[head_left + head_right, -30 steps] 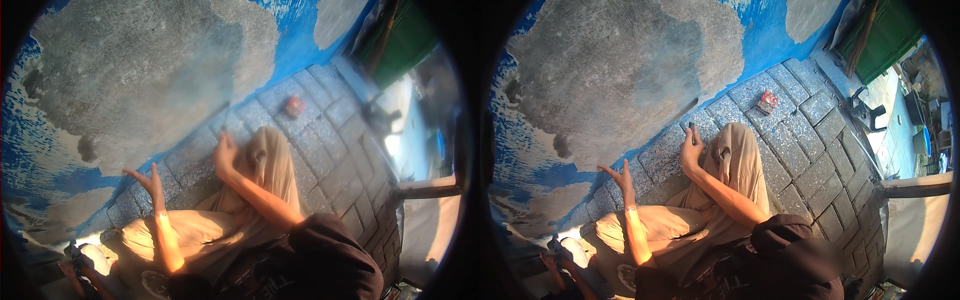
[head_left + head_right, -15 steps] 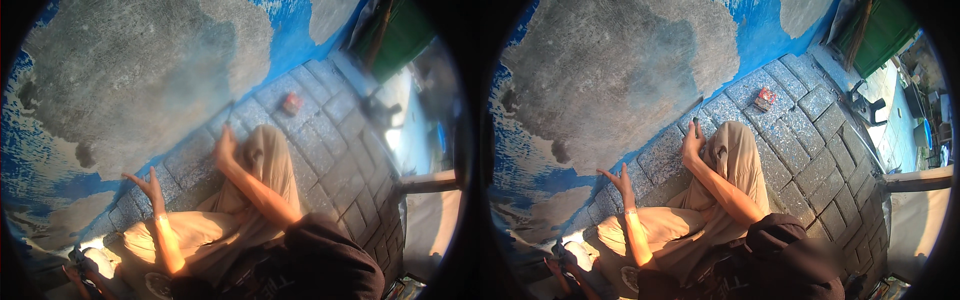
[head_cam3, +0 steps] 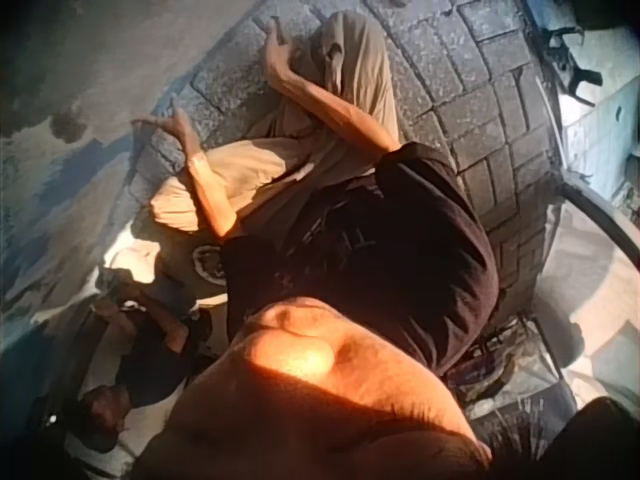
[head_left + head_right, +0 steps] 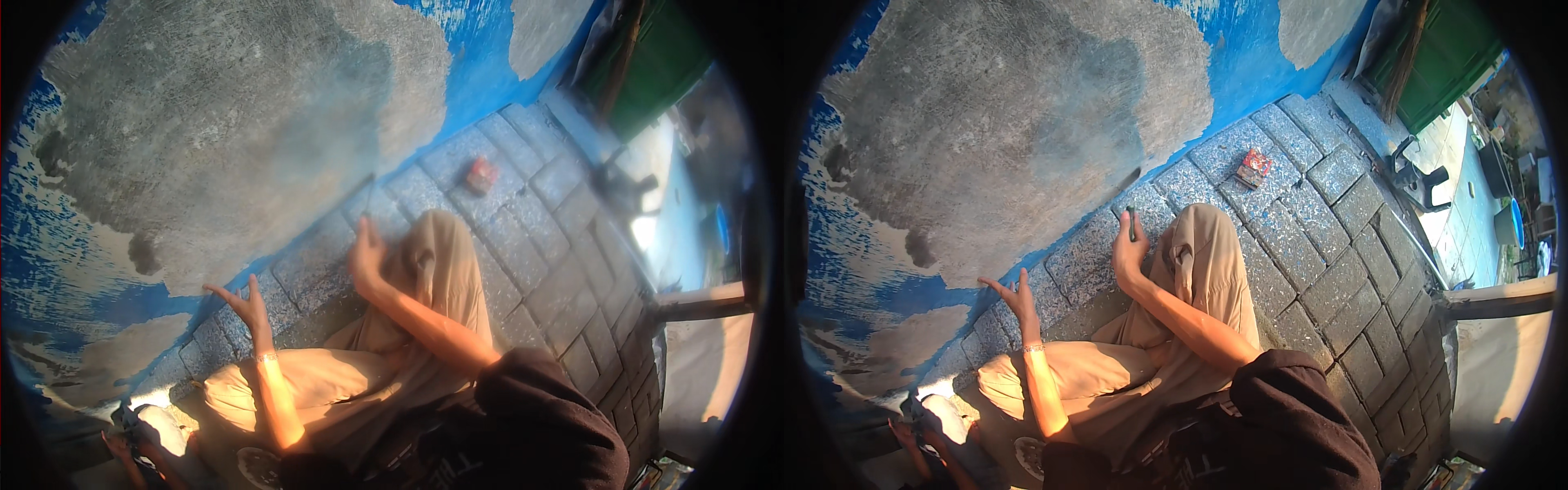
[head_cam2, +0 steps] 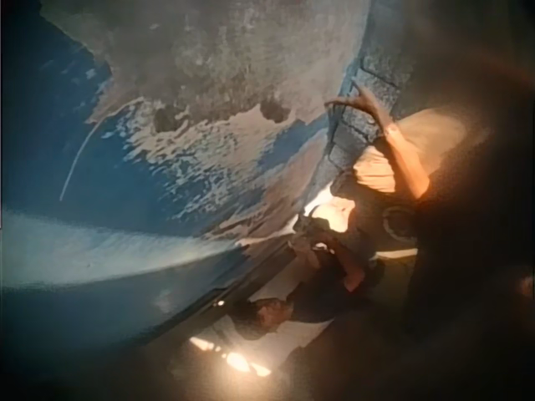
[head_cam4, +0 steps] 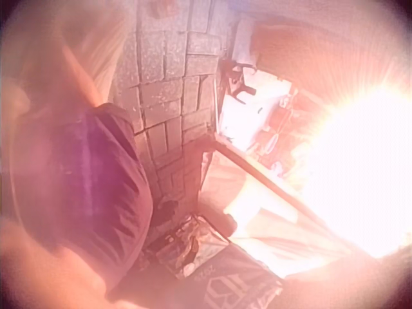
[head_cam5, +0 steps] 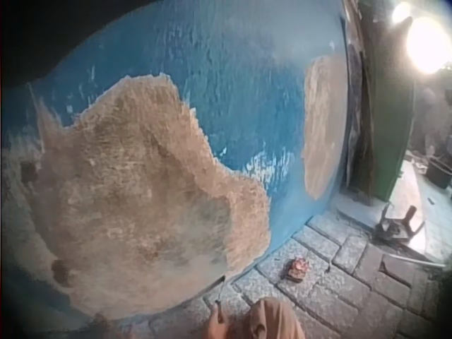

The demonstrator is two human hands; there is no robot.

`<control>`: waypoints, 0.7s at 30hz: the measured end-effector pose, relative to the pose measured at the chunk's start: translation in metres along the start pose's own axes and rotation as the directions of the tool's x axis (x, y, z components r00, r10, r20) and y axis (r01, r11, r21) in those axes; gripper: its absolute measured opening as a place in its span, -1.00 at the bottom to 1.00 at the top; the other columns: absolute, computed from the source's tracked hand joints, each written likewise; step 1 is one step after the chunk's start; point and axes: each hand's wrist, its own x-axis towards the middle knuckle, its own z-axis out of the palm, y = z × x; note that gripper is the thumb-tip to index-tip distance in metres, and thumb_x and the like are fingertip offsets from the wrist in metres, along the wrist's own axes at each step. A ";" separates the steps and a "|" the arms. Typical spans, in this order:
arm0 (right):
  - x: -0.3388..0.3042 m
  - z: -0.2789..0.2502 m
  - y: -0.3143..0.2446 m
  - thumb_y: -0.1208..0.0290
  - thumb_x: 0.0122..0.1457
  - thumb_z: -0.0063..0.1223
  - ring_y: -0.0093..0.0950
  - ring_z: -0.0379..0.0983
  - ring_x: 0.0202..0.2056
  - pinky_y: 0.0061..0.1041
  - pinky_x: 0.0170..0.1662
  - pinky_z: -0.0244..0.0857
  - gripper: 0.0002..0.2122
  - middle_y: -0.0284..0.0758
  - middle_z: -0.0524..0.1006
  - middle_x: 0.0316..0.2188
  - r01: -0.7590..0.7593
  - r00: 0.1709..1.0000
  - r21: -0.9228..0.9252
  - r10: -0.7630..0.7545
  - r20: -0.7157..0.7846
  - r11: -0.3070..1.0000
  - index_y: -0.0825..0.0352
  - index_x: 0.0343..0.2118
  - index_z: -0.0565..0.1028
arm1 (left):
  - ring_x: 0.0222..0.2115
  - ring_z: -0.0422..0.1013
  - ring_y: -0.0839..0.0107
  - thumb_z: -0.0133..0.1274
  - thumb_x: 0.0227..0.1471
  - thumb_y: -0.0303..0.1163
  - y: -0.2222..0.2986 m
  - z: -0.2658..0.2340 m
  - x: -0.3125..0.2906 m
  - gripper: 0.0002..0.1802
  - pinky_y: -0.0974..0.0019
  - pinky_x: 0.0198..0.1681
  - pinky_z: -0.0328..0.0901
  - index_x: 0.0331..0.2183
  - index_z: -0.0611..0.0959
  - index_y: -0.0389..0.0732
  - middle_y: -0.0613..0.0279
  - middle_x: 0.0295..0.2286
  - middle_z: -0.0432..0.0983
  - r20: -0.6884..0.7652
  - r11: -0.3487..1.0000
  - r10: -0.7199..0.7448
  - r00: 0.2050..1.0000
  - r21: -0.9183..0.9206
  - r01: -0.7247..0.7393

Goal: The person uses a scraper to remove blue paint and old material from a concrete wall while sitting on the floor.

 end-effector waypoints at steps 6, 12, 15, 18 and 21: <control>0.024 0.007 -0.015 0.07 0.20 -0.06 -0.67 0.04 -0.80 -0.59 -0.76 -0.07 -0.55 -0.52 0.18 -0.78 0.023 0.987 0.028 -0.018 -0.162 0.999 0.16 0.10 0.34 | 0.22 -0.11 0.08 0.14 -0.06 -0.45 0.002 0.000 -0.003 0.13 0.09 0.21 -0.05 0.22 -0.37 -0.14 -0.18 0.22 -0.34 0.034 0.997 -0.002 0.999 -0.073 0.004; 0.004 0.004 0.001 0.07 0.19 -0.06 -0.64 0.04 -0.82 -0.57 -0.77 -0.06 -0.55 -0.52 0.14 -0.83 0.010 0.995 -0.038 -0.014 -0.102 0.999 0.18 0.09 0.35 | 0.21 -0.09 0.08 0.12 -0.07 -0.47 0.007 -0.001 -0.004 0.12 0.11 0.21 -0.04 0.22 -0.36 -0.11 -0.17 0.22 -0.31 0.006 0.998 -0.029 1.000 -0.063 0.029; 0.020 0.005 -0.003 0.07 0.19 -0.06 -0.64 0.05 -0.82 -0.56 -0.77 -0.05 -0.56 -0.50 0.15 -0.83 0.001 0.994 0.020 0.001 -0.107 1.000 0.20 0.06 0.39 | 0.23 -0.15 0.16 0.15 -0.07 -0.39 0.007 -0.004 -0.004 0.13 0.16 0.19 0.01 0.22 -0.36 -0.13 -0.06 0.24 -0.39 0.045 0.997 -0.039 0.998 -0.063 0.041; 0.037 0.002 -0.014 0.08 0.19 -0.06 -0.64 0.06 -0.83 -0.57 -0.77 -0.06 -0.59 -0.51 0.17 -0.82 -0.030 0.981 0.068 0.043 -0.190 0.997 0.25 0.00 0.43 | 0.23 -0.14 0.16 0.14 -0.07 -0.38 0.006 -0.003 -0.003 0.14 0.15 0.19 0.02 0.22 -0.37 -0.13 -0.06 0.24 -0.38 0.042 1.000 -0.030 0.999 0.007 0.029; 0.014 -0.001 0.009 0.10 0.20 -0.06 -0.63 0.05 -0.83 -0.56 -0.77 -0.05 -0.65 -0.51 0.17 -0.82 0.081 0.990 -0.043 -0.085 -0.116 0.996 0.23 -0.09 0.48 | 0.23 -0.13 0.15 0.14 -0.07 -0.38 0.001 0.000 -0.003 0.13 0.15 0.19 0.02 0.22 -0.37 -0.12 -0.06 0.24 -0.37 0.023 0.999 -0.026 0.999 -0.034 0.027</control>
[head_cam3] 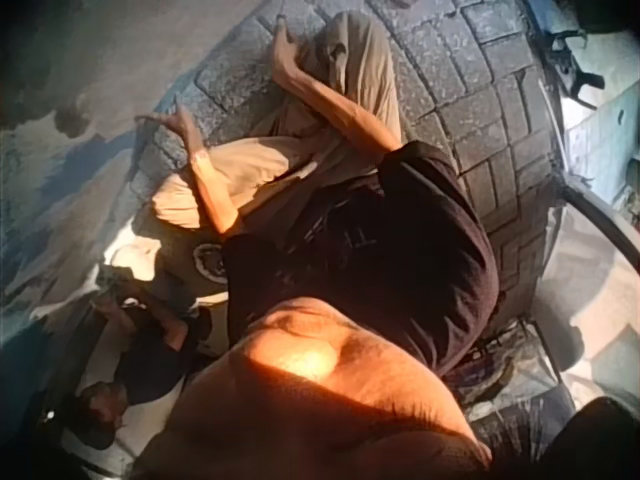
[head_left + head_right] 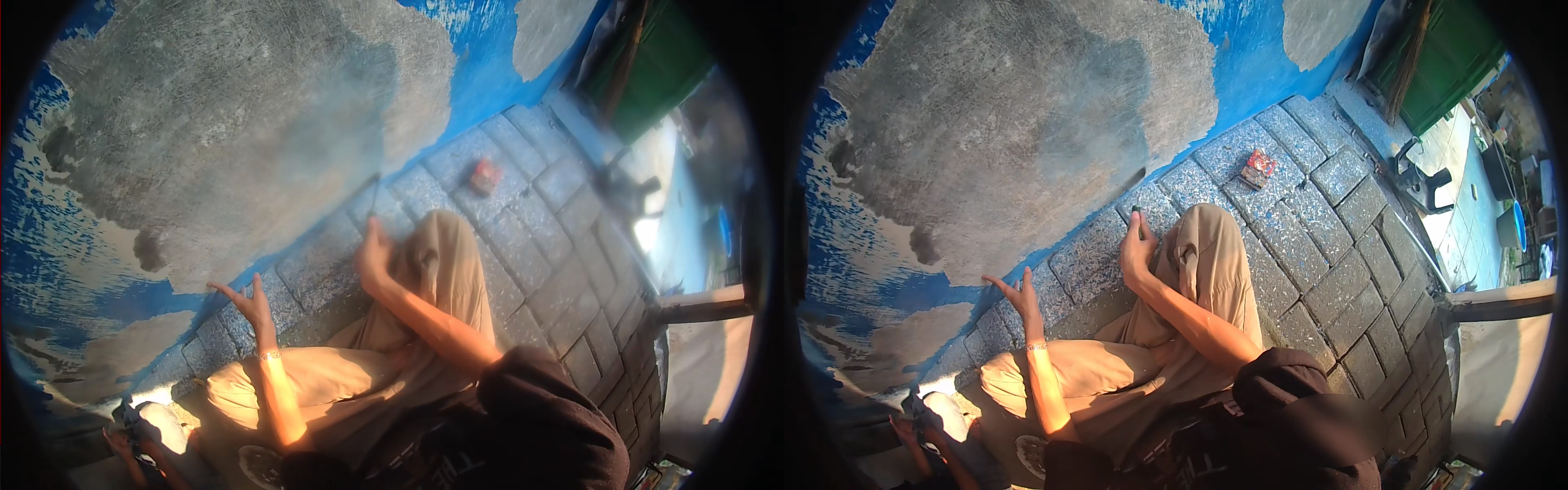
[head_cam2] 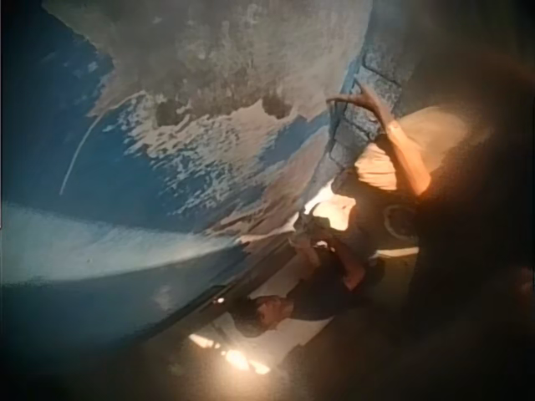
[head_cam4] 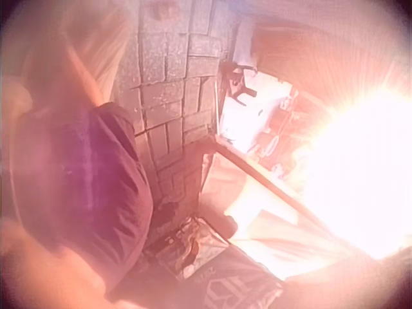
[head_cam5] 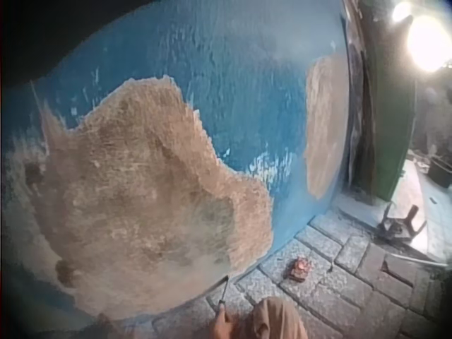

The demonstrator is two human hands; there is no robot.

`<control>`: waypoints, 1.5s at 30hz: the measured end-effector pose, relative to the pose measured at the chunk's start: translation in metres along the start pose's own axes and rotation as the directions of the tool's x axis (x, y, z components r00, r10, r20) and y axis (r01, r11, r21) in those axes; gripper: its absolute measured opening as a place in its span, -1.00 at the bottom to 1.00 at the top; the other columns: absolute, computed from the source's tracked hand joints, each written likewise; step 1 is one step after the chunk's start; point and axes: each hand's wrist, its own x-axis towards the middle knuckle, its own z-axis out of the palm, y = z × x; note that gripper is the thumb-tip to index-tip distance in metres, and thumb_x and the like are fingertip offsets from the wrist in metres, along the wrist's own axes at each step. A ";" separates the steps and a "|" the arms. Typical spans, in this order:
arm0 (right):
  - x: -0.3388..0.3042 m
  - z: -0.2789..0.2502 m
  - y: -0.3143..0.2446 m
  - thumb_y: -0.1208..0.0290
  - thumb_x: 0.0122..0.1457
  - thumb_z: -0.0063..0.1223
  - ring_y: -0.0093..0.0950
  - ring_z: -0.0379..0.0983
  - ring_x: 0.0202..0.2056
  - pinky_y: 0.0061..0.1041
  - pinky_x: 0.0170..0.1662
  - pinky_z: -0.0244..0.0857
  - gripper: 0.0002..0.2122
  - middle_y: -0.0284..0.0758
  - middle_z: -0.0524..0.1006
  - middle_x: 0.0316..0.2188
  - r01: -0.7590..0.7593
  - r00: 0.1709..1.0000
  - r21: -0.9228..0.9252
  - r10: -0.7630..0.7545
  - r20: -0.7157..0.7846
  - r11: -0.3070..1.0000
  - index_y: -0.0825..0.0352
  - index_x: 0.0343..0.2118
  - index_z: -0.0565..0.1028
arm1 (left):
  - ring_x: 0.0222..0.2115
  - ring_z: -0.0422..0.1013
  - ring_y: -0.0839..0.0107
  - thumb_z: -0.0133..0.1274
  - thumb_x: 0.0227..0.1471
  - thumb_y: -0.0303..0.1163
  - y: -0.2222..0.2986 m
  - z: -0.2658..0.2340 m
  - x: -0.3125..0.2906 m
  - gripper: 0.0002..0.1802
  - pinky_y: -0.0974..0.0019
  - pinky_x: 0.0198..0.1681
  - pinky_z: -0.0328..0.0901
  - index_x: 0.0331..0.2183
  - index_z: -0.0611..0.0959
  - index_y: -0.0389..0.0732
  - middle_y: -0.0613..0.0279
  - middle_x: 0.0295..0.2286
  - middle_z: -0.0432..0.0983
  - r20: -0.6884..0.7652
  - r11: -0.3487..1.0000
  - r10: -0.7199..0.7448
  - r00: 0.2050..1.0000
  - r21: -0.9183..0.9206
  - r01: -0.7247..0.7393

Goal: The person uses a scraper to remove blue paint and old material from a concrete wall while sitting on the floor.

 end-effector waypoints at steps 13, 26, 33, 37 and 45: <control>0.055 -0.016 0.006 -0.11 0.19 -0.24 -0.43 0.07 -0.83 -0.38 -0.72 0.00 -0.66 -0.39 0.15 -0.84 -0.310 0.932 0.216 0.252 0.259 0.926 0.03 -0.45 0.40 | 0.23 -0.18 0.05 0.11 -0.04 -0.44 0.005 -0.003 -0.001 0.10 0.06 0.21 -0.05 0.22 -0.37 -0.14 -0.16 0.22 -0.34 0.000 1.000 -0.010 1.000 -0.026 0.010; 0.067 -0.012 -0.011 0.01 0.14 -0.08 -0.57 -0.05 -0.83 -0.52 -0.76 -0.14 -0.74 -0.50 0.05 -0.81 -0.324 0.931 0.260 0.258 0.260 0.910 0.07 -0.42 0.26 | 0.24 -0.20 0.08 0.10 -0.02 -0.37 0.004 -0.013 -0.002 0.06 0.11 0.23 -0.10 0.23 -0.32 -0.15 -0.13 0.23 -0.35 0.082 0.989 -0.091 0.992 -0.108 0.100; 0.047 -0.034 -0.018 0.00 0.14 -0.11 -0.60 -0.11 -0.84 -0.57 -0.77 -0.21 -0.74 -0.52 0.02 -0.80 -0.296 0.912 0.234 0.201 0.357 0.926 0.04 -0.38 0.21 | 0.24 -0.20 0.09 0.12 -0.04 -0.29 -0.015 -0.004 -0.002 0.05 0.15 0.25 -0.17 0.23 -0.24 -0.19 -0.14 0.23 -0.31 0.131 0.957 -0.213 0.968 -0.170 0.233; 0.036 -0.026 -0.020 0.02 0.13 -0.09 -0.61 -0.08 -0.82 -0.59 -0.77 -0.18 -0.75 -0.51 0.06 -0.78 -0.400 0.857 0.198 0.289 0.427 0.895 0.05 -0.34 0.22 | 0.24 -0.18 0.10 0.13 -0.05 -0.28 -0.040 -0.019 0.006 0.05 0.18 0.24 -0.16 0.23 -0.22 -0.24 -0.15 0.22 -0.26 0.099 0.978 -0.115 0.988 -0.163 0.130; 0.072 -0.025 -0.018 0.00 0.13 -0.11 -0.60 -0.08 -0.79 -0.56 -0.76 -0.19 -0.76 -0.48 0.06 -0.75 -0.296 0.936 0.228 0.233 0.266 0.928 0.03 -0.32 0.26 | 0.23 -0.13 0.08 0.16 -0.08 -0.23 -0.031 -0.014 -0.016 0.07 0.19 0.23 -0.13 0.22 -0.18 -0.31 -0.15 0.22 -0.24 0.120 0.977 -0.162 0.980 -0.120 0.176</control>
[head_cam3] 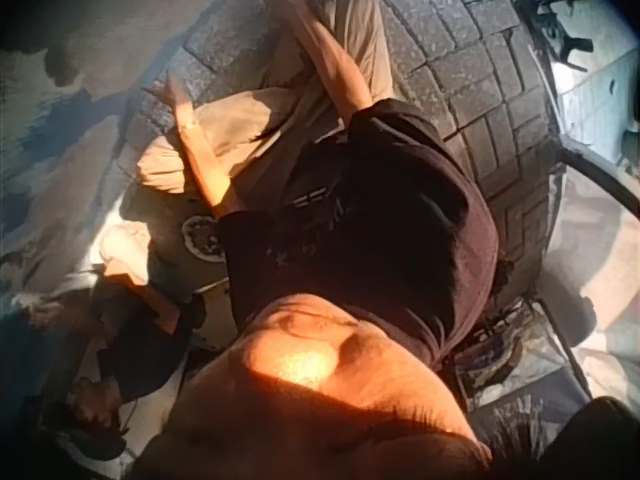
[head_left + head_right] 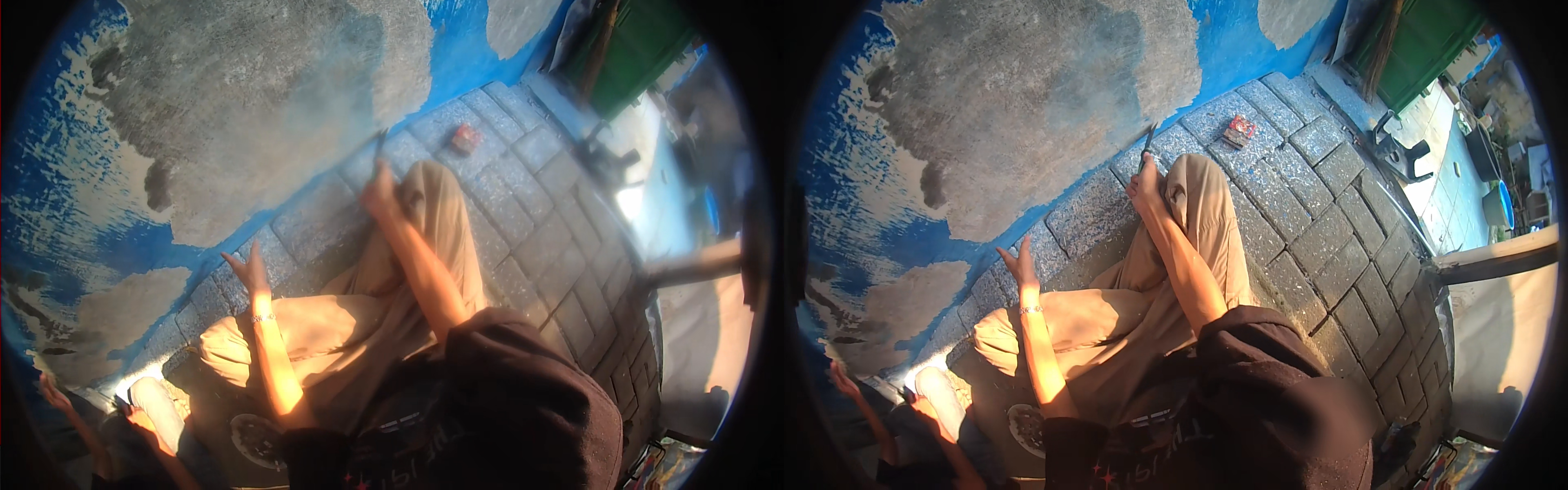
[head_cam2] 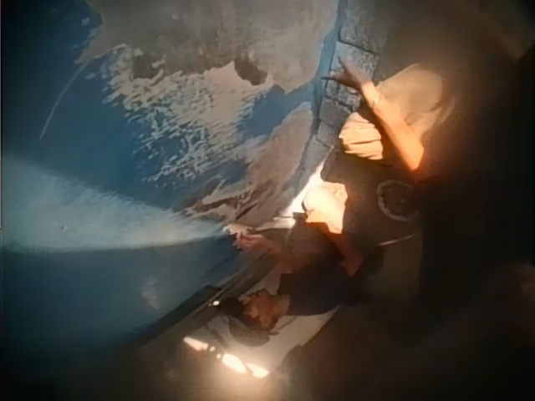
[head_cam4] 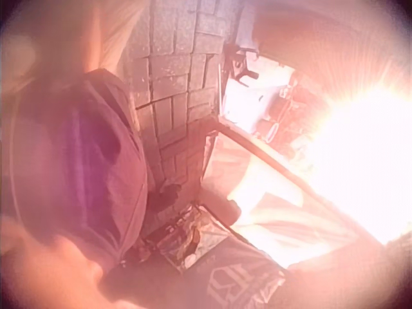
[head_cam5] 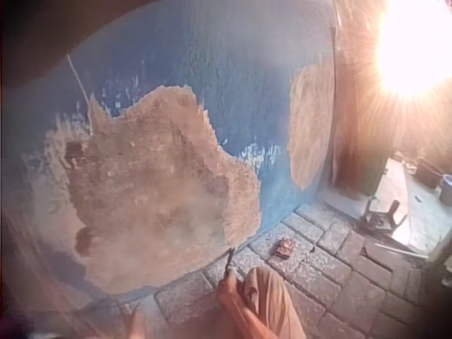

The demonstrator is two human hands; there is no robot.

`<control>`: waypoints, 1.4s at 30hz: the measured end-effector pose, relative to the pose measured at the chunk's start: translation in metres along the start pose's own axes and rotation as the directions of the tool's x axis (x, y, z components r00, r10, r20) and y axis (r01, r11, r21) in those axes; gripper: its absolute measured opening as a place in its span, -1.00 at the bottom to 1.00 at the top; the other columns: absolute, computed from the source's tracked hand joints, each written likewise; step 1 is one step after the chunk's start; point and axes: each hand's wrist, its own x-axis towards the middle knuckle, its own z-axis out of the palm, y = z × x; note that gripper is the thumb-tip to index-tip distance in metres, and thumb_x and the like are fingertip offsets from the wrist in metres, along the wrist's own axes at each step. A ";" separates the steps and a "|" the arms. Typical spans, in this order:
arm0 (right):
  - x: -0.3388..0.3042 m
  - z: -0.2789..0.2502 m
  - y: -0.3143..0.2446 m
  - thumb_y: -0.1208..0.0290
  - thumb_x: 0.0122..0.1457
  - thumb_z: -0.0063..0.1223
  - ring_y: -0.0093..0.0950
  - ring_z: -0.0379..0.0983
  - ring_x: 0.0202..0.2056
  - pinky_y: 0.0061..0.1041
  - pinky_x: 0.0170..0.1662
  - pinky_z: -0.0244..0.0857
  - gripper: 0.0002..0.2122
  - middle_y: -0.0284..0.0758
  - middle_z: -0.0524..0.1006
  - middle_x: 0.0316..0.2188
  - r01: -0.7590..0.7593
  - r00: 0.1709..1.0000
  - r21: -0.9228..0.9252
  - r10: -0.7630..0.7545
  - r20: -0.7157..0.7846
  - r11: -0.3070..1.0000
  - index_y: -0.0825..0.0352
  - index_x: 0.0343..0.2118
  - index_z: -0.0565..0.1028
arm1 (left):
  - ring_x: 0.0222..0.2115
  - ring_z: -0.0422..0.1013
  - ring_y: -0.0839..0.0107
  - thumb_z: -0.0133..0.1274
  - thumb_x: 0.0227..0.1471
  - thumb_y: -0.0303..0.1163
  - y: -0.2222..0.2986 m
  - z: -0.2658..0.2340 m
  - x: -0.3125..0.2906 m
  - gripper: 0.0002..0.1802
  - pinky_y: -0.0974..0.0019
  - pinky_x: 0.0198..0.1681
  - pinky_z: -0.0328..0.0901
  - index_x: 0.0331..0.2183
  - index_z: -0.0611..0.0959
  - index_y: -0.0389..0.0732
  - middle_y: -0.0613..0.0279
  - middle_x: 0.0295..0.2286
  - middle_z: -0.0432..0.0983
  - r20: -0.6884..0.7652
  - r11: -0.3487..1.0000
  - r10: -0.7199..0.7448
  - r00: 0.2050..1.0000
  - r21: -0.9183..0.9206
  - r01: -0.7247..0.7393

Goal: The person uses a scraper to remove blue paint and old material from a concrete wall while sitting on the floor.

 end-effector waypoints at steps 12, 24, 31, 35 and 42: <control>-0.026 -0.004 0.024 -0.04 0.13 -0.13 -0.59 -0.12 -0.82 -0.54 -0.76 -0.22 -0.71 -0.47 0.05 -0.77 -0.047 0.998 -0.158 0.053 0.034 0.986 0.07 -0.30 0.28 | 0.16 0.03 0.04 0.21 -0.13 -0.28 0.011 -0.026 -0.014 0.07 -0.08 0.05 0.17 0.23 -0.13 -0.14 -0.03 0.21 -0.16 0.021 0.906 -0.239 0.971 -0.355 0.231; 0.024 -0.009 -0.003 0.03 0.14 -0.09 -0.60 -0.15 -0.81 -0.55 -0.74 -0.27 -0.75 -0.53 -0.03 -0.78 0.138 0.986 0.050 -0.142 0.090 0.989 0.08 -0.41 0.22 | 0.13 0.08 -0.06 0.19 -0.10 -0.28 0.021 -0.015 -0.014 0.05 -0.02 0.06 0.17 0.22 -0.15 -0.23 -0.07 0.18 -0.07 0.056 0.914 -0.236 0.970 -0.327 0.241; -0.029 -0.008 0.017 0.05 0.15 -0.08 -0.60 -0.13 -0.81 -0.57 -0.75 -0.25 -0.78 -0.53 0.00 -0.79 0.012 0.997 -0.062 -0.007 0.080 0.998 0.05 -0.40 0.25 | 0.13 0.08 -0.06 0.19 -0.09 -0.22 0.019 -0.028 -0.012 0.06 0.00 0.07 0.17 0.21 -0.15 -0.28 -0.12 0.19 -0.09 0.016 0.925 -0.207 0.978 -0.323 0.201; -0.016 -0.014 0.005 0.07 0.12 -0.04 -0.62 -0.15 -0.80 -0.57 -0.75 -0.25 -0.77 -0.53 0.00 -0.77 -0.082 0.995 0.019 0.081 0.055 0.996 0.07 -0.39 0.24 | 0.14 0.07 -0.03 0.18 -0.09 -0.21 0.027 -0.016 -0.016 0.06 0.04 0.09 0.15 0.21 -0.15 -0.26 -0.13 0.19 -0.11 0.065 0.935 -0.183 0.981 -0.298 0.194; 0.012 -0.011 -0.001 0.07 0.15 -0.08 -0.60 -0.15 -0.82 -0.56 -0.75 -0.22 -0.79 -0.53 -0.01 -0.79 0.058 0.993 0.042 -0.062 0.100 0.997 0.06 -0.33 0.29 | 0.14 0.08 -0.01 0.20 -0.10 -0.22 0.017 -0.017 -0.016 0.05 0.02 0.09 0.13 0.21 -0.13 -0.22 -0.06 0.19 -0.08 0.043 0.940 -0.216 0.975 -0.261 0.219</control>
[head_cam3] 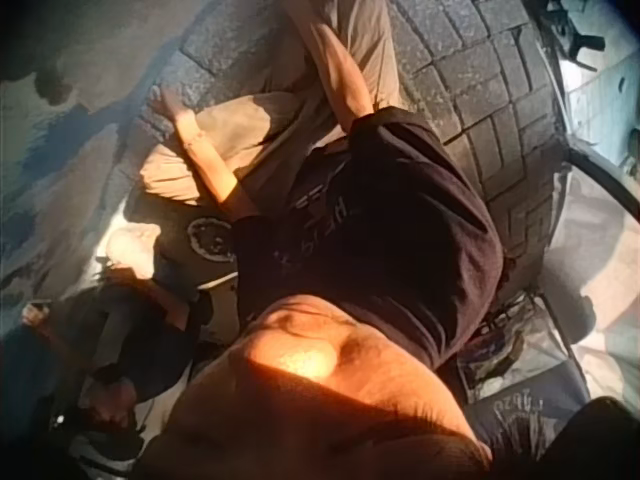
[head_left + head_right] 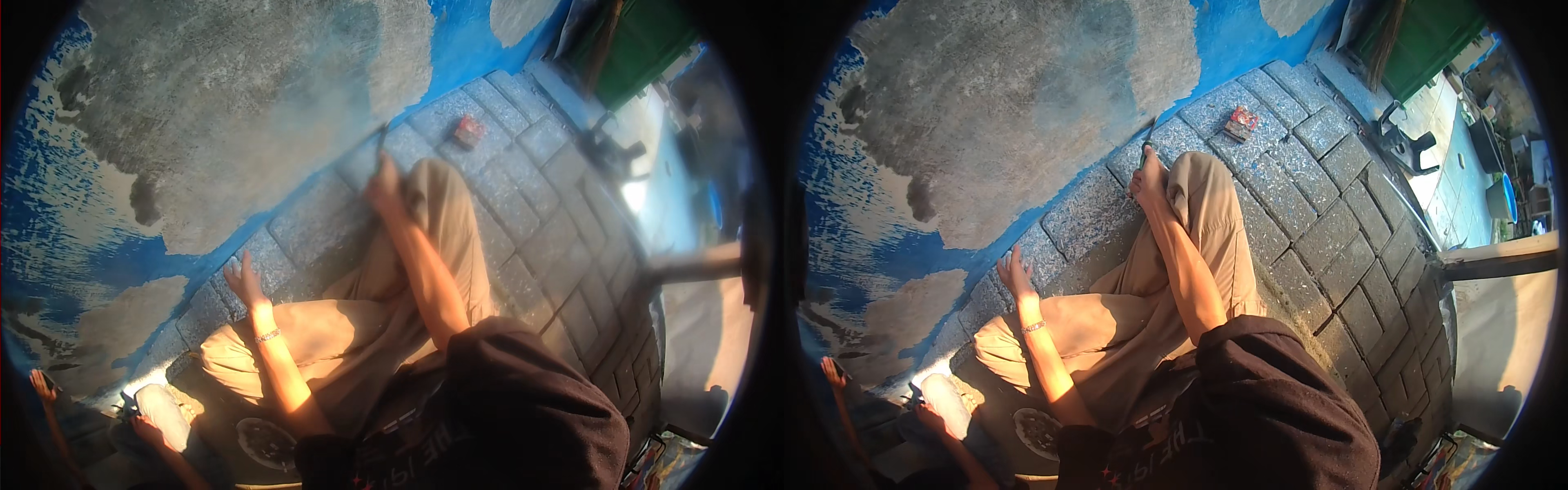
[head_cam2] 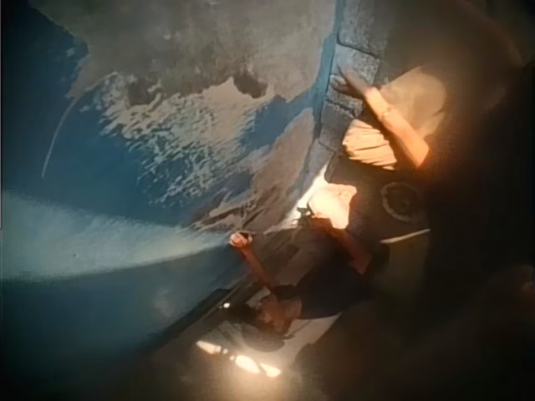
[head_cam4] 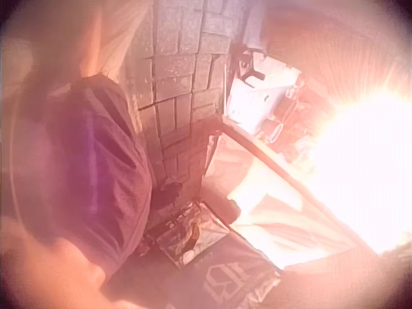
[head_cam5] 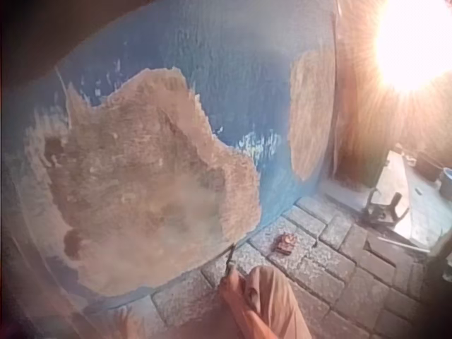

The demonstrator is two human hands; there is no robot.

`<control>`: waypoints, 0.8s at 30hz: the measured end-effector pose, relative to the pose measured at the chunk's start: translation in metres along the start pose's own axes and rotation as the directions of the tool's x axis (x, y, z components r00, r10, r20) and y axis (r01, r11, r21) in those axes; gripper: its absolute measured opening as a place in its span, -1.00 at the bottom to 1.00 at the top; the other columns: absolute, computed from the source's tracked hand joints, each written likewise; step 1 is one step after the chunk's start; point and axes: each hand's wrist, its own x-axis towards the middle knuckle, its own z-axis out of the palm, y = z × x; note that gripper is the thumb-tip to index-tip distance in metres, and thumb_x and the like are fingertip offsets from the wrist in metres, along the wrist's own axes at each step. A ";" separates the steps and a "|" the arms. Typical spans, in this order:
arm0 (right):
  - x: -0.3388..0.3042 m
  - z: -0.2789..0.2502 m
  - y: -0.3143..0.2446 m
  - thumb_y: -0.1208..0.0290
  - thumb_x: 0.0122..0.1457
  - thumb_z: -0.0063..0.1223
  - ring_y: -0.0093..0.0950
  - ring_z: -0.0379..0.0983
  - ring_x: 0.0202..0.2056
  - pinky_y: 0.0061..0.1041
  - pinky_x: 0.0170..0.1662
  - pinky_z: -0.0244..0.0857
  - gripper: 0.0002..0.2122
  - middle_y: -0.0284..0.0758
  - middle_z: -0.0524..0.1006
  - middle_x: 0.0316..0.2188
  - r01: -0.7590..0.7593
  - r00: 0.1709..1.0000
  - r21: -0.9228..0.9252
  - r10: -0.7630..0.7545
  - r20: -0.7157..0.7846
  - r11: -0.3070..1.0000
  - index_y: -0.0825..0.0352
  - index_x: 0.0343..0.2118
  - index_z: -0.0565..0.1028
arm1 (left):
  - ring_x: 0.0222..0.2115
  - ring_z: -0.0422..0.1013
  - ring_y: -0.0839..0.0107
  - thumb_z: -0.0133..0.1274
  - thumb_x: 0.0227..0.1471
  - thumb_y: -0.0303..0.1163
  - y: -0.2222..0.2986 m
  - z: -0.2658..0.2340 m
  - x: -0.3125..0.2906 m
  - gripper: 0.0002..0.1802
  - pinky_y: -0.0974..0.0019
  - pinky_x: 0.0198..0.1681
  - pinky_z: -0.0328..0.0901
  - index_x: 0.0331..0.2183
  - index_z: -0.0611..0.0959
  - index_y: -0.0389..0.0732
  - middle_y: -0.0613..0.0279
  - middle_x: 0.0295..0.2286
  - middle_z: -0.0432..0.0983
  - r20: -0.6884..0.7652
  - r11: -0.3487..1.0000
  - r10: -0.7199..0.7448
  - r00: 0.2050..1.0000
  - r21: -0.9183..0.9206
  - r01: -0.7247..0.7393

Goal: The person uses a scraper to remove blue paint and old material from a concrete wall while sitting on the floor.

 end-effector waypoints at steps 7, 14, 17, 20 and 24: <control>-0.025 0.008 0.004 0.06 0.15 -0.08 -0.58 -0.12 -0.83 -0.55 -0.75 -0.18 -0.78 -0.51 0.01 -0.80 -0.079 0.995 -0.094 0.072 -0.076 0.992 0.06 -0.31 0.29 | 0.12 0.11 0.00 0.20 -0.11 -0.20 -0.008 -0.011 0.011 0.04 0.01 0.09 0.13 0.21 -0.09 -0.24 -0.04 0.19 -0.06 -0.004 0.998 -0.009 1.000 0.057 0.009; 0.001 -0.008 -0.003 0.04 0.16 -0.11 -0.59 -0.13 -0.82 -0.55 -0.74 -0.18 -0.77 -0.50 0.04 -0.79 -0.006 0.997 0.047 0.002 0.082 0.999 0.06 -0.32 0.26 | 0.12 0.11 0.03 0.21 -0.11 -0.18 -0.007 0.007 0.002 0.03 0.03 0.08 0.12 0.21 -0.07 -0.24 -0.06 0.20 -0.10 0.021 0.999 -0.007 1.000 0.043 0.006; -0.012 0.003 0.011 0.04 0.17 -0.14 -0.59 -0.15 -0.83 -0.55 -0.74 -0.21 -0.78 -0.53 0.01 -0.82 -0.022 1.000 -0.094 0.022 0.006 0.995 0.07 -0.37 0.26 | 0.13 0.10 0.02 0.21 -0.12 -0.18 -0.011 -0.014 0.013 0.04 0.02 0.08 0.11 0.21 -0.07 -0.24 -0.08 0.20 -0.12 0.012 0.999 -0.002 1.000 0.048 0.001; -0.012 0.005 -0.004 0.05 0.17 -0.13 -0.60 -0.13 -0.84 -0.55 -0.76 -0.19 -0.77 -0.53 0.01 -0.82 -0.023 1.000 -0.092 0.024 0.007 0.995 0.08 -0.38 0.26 | 0.20 -0.07 0.08 0.17 -0.07 -0.18 -0.003 -0.002 0.006 -0.03 -0.06 0.14 0.04 0.21 -0.03 -0.20 -0.06 0.21 -0.18 -0.008 0.998 0.002 1.000 0.069 -0.001; -0.026 0.008 -0.002 0.08 0.17 -0.10 -0.60 -0.13 -0.84 -0.54 -0.76 -0.19 -0.79 -0.52 0.00 -0.82 -0.017 1.000 -0.054 0.016 -0.026 0.998 0.09 -0.38 0.26 | 0.21 -0.08 0.07 0.16 -0.06 -0.18 -0.005 -0.002 0.003 -0.03 -0.05 0.15 0.04 0.21 -0.04 -0.21 -0.06 0.21 -0.19 0.047 0.997 -0.053 0.997 0.058 0.051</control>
